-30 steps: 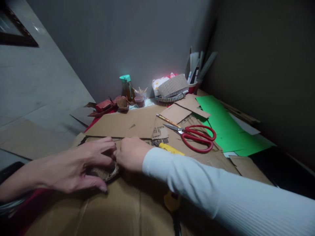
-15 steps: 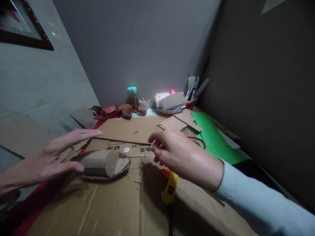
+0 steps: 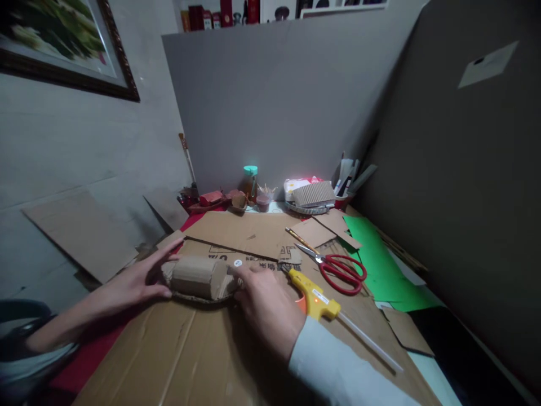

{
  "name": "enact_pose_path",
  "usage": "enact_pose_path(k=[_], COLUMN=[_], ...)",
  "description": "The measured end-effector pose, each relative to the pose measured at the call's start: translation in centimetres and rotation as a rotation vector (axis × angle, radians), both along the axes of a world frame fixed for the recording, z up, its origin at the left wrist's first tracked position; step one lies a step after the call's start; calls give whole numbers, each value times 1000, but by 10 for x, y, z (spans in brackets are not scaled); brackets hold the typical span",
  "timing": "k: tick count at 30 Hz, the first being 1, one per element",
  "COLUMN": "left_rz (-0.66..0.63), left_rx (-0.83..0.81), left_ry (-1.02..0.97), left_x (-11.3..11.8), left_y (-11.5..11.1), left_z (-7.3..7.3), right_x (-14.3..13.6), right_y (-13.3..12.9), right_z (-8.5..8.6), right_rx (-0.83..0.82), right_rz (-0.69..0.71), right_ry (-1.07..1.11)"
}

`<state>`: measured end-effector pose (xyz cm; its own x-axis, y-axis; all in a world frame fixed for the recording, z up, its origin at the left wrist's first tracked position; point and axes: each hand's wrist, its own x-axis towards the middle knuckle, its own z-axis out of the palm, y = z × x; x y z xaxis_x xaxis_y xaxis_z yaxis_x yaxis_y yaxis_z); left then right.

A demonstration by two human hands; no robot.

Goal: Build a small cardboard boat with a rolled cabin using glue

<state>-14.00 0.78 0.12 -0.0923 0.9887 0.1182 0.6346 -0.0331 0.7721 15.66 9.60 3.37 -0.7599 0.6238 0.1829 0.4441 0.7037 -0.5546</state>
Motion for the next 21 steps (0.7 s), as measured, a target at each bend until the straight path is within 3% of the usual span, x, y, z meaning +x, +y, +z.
enact_pose_path(k=[6,12,17,21], left_rz=[-19,-37,-116,-160], left_rx=[-37,83,145,136], left_ry=[-319,-644,-851,-1022], left_x=[14,28,44,55], left_y=[-1,-17,-22,-26], left_z=[-1,6,17,15], right_x=[4,29,46,49], right_y=[-5,-19,-32,-43], right_z=[-4,-16,-15,-15], right_rx=[2,19,159,222], right_rz=[-65,-83,-48,-24], right_ry=[71,200,312,430])
